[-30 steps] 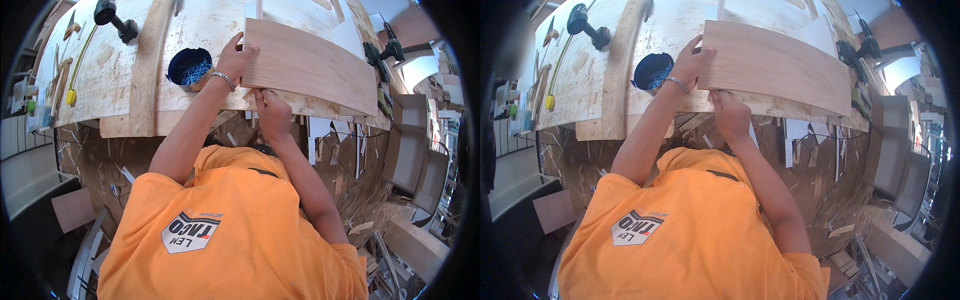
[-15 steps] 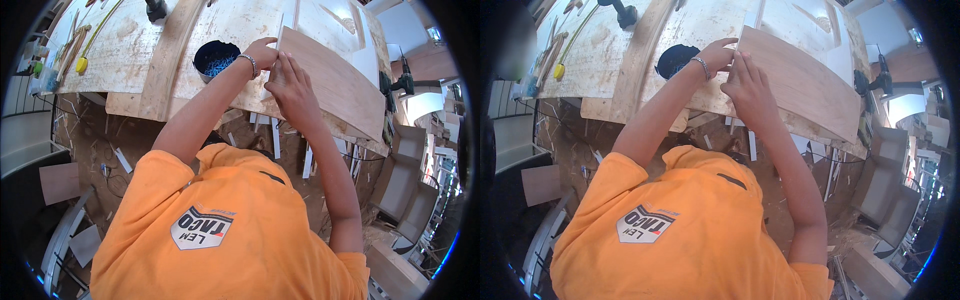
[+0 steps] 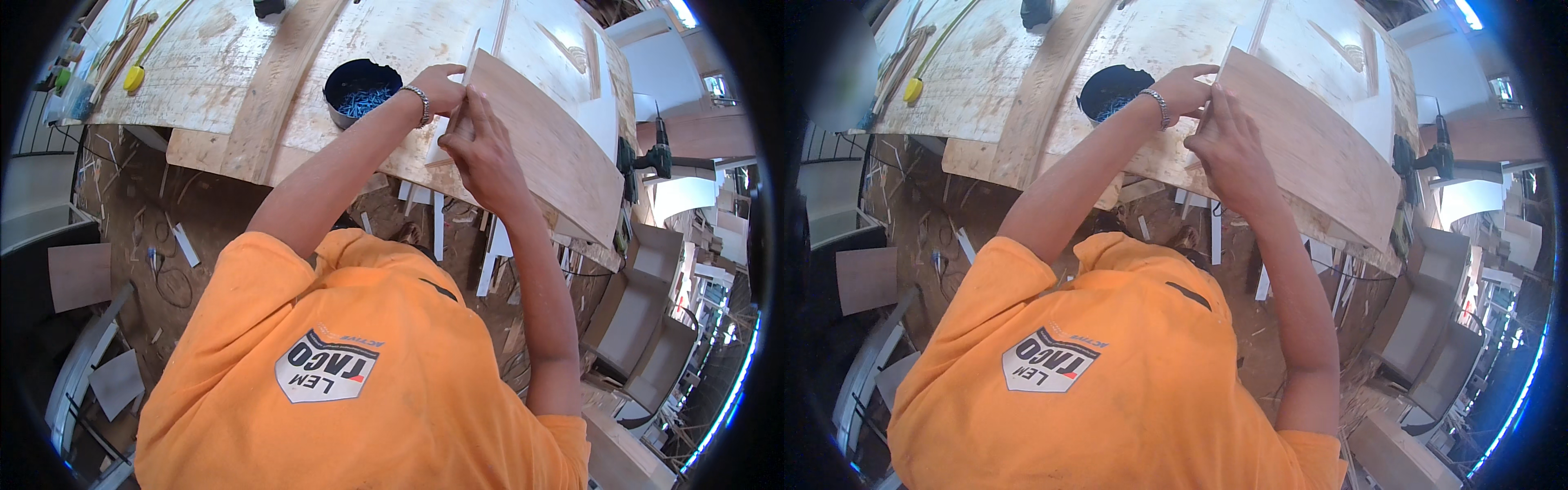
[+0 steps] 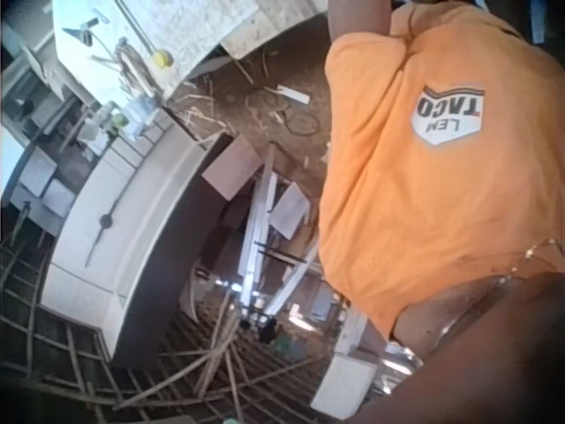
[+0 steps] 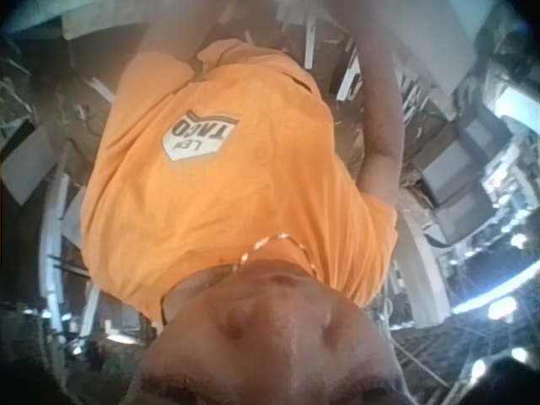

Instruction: The person aligns a piece of plywood against a white wooden structure, uses a nail gun to secure it, and then prepares a power drill with a screw.

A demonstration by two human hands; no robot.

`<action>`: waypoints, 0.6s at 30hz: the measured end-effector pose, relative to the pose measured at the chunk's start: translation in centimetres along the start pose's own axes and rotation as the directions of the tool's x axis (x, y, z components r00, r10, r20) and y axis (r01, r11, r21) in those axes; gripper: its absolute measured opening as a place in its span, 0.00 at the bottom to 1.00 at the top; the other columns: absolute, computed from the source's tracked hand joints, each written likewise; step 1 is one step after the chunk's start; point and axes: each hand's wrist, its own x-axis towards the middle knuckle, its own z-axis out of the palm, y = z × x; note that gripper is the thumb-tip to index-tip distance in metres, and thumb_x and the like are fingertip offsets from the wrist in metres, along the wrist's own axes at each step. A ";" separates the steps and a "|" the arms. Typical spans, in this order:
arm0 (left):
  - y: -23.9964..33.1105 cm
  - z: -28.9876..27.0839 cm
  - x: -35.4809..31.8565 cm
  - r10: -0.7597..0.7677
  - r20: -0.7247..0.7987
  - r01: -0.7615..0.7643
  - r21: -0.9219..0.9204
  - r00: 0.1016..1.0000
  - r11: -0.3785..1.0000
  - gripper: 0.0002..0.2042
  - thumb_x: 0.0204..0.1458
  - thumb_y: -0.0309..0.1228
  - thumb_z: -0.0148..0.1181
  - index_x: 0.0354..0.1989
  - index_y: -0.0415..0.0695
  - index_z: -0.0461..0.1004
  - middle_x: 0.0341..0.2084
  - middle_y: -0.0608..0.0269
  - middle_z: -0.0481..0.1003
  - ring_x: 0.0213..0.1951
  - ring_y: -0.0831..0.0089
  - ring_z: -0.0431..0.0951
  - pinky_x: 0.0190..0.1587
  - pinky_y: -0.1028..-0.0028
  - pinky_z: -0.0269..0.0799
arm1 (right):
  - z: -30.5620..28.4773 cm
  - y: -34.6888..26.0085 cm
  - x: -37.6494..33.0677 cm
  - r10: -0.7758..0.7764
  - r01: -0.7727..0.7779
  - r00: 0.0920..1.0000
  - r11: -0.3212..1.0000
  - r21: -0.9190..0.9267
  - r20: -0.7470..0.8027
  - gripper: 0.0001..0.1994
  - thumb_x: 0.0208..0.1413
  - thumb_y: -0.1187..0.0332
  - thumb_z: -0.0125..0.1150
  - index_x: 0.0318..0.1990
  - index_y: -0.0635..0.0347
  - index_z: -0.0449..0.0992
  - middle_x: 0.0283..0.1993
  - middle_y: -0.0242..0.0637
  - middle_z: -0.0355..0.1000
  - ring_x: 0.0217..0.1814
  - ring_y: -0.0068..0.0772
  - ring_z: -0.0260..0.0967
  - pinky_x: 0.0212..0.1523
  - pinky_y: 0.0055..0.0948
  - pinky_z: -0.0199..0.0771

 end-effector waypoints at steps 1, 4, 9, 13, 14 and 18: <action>-0.1 -0.1 0.1 0.007 0.002 -0.007 -0.003 1.000 1.000 0.28 0.60 0.26 0.59 0.71 0.44 0.65 0.61 0.42 0.72 0.56 0.59 0.78 0.52 0.64 0.83 | 0.0 0.1 -0.1 0.003 -0.003 1.000 1.000 0.028 -0.012 0.14 0.58 0.70 0.67 0.51 0.47 0.81 0.81 0.52 0.45 0.80 0.59 0.49 0.73 0.51 0.57; -0.2 -0.1 0.1 0.030 0.000 -0.030 -0.009 1.000 1.000 0.32 0.56 0.27 0.65 0.71 0.40 0.63 0.59 0.42 0.72 0.55 0.59 0.78 0.51 0.64 0.83 | -0.2 0.6 -1.1 0.109 -0.105 0.994 0.988 0.113 -0.028 0.20 0.57 0.67 0.68 0.58 0.44 0.78 0.79 0.51 0.49 0.79 0.56 0.51 0.73 0.50 0.56; -0.2 0.2 0.1 0.055 0.020 -0.055 0.007 0.998 0.998 0.39 0.50 0.30 0.74 0.70 0.35 0.62 0.56 0.45 0.75 0.52 0.61 0.80 0.49 0.66 0.84 | 1.1 2.0 -3.9 0.169 -0.167 0.979 0.986 0.027 -0.117 0.30 0.55 0.61 0.70 0.67 0.39 0.73 0.74 0.49 0.59 0.76 0.54 0.56 0.73 0.50 0.56; -0.6 0.4 0.1 0.086 0.007 -0.086 0.007 0.996 0.996 0.38 0.51 0.32 0.74 0.70 0.34 0.63 0.54 0.48 0.77 0.50 0.64 0.82 0.50 0.67 0.83 | 1.9 1.8 -4.0 0.161 -0.168 0.970 0.985 -0.026 -0.185 0.31 0.56 0.59 0.69 0.69 0.38 0.71 0.73 0.47 0.62 0.76 0.50 0.57 0.73 0.47 0.56; -0.9 0.3 0.2 0.094 0.011 -0.094 0.013 0.995 0.995 0.38 0.52 0.32 0.73 0.69 0.34 0.63 0.53 0.47 0.77 0.50 0.65 0.82 0.50 0.67 0.83 | 1.8 1.7 -4.1 0.162 -0.171 0.970 0.985 -0.037 -0.183 0.31 0.57 0.59 0.69 0.70 0.37 0.70 0.74 0.45 0.61 0.76 0.49 0.57 0.73 0.46 0.56; -1.1 0.3 0.5 0.107 -0.007 -0.106 0.051 0.994 0.993 0.36 0.53 0.34 0.73 0.69 0.33 0.64 0.53 0.47 0.77 0.50 0.65 0.82 0.51 0.66 0.82 | 2.1 1.7 -4.1 0.178 -0.191 0.963 0.981 -0.046 -0.201 0.30 0.58 0.56 0.68 0.68 0.39 0.71 0.73 0.44 0.63 0.76 0.46 0.58 0.73 0.47 0.57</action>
